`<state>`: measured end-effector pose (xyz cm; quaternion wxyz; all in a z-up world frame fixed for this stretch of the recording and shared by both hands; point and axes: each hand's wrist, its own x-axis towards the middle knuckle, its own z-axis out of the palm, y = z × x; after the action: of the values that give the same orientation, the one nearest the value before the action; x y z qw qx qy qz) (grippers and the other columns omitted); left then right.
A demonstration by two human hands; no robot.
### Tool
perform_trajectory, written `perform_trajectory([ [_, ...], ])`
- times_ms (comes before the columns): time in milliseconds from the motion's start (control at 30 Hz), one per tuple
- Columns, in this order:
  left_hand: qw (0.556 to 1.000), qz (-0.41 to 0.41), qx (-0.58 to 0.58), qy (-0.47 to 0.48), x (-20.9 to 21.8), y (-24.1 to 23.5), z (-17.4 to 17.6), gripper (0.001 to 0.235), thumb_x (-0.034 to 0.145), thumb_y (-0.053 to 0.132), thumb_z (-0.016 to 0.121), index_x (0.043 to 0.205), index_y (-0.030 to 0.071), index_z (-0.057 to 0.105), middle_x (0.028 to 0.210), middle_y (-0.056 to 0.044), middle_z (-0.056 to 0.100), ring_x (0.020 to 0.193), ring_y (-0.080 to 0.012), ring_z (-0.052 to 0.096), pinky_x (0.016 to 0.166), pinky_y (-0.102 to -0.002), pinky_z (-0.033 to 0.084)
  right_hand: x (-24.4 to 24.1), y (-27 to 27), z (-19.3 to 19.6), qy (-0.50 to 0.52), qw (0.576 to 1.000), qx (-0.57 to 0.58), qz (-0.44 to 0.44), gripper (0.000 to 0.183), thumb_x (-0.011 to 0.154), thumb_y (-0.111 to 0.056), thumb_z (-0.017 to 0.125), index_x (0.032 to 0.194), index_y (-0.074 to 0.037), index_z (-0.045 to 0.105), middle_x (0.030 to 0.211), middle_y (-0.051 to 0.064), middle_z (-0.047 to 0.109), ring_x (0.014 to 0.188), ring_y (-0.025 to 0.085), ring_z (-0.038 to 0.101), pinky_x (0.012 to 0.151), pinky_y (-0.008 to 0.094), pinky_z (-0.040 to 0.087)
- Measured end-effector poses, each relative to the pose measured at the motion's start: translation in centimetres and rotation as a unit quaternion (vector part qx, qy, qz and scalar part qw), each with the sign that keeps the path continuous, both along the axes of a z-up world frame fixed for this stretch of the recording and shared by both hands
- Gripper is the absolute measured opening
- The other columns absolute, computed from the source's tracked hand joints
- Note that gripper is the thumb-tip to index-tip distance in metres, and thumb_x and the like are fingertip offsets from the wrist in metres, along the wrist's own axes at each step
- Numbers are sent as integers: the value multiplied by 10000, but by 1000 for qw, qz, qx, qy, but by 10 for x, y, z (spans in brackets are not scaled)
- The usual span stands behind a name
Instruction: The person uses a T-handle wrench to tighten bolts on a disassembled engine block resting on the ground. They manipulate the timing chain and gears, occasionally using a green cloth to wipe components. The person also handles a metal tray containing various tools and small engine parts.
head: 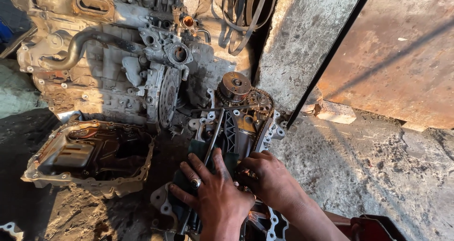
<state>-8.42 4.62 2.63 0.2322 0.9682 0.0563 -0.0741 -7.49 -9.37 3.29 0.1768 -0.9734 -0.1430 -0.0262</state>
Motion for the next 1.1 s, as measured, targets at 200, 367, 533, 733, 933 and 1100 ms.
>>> perform_trajectory([
  [200,999,10,-14,-31,1,-1,-6,1166,615,559,890,1534,313,215,1648,-253,78,1553,-468,-27,1119,-835,14,-4,3,4,-54,997,30,43,105,897,-276,738,873,-175,748,886,17,671,826,241,668,694,386,528],
  [367,1000,13,-10,-20,1,0,-2,1215,580,524,927,1541,325,211,1662,-239,63,1562,-439,-29,1129,-819,25,-7,6,6,-104,991,-14,86,224,959,-322,682,829,-149,739,780,1,661,786,213,608,697,369,500],
  [533,999,15,-14,-48,2,-1,-11,1190,563,547,928,1508,314,245,1648,-258,90,1555,-461,-7,1118,-825,25,-12,2,5,-59,998,18,24,126,933,-283,711,906,-161,731,916,5,613,720,202,668,639,368,561],
  [733,998,24,-10,-57,1,-3,-14,1145,571,559,908,1499,319,281,1652,-245,105,1557,-443,10,1123,-820,22,-12,2,8,-9,998,58,2,182,903,-282,741,1065,-217,790,983,-5,649,741,182,728,669,338,601],
  [933,998,22,-15,-58,2,-2,-14,1136,572,584,901,1487,306,286,1648,-255,99,1553,-460,1,1113,-828,25,-14,6,8,-38,998,51,26,113,912,-208,717,995,-214,793,962,-21,659,754,178,715,635,338,578],
  [1100,999,15,-22,-39,0,0,-6,1109,584,517,894,1477,304,271,1653,-264,82,1556,-468,-11,1119,-825,9,-14,7,10,-68,996,8,52,182,971,-268,661,881,-154,771,847,2,601,721,162,627,599,339,543],
])
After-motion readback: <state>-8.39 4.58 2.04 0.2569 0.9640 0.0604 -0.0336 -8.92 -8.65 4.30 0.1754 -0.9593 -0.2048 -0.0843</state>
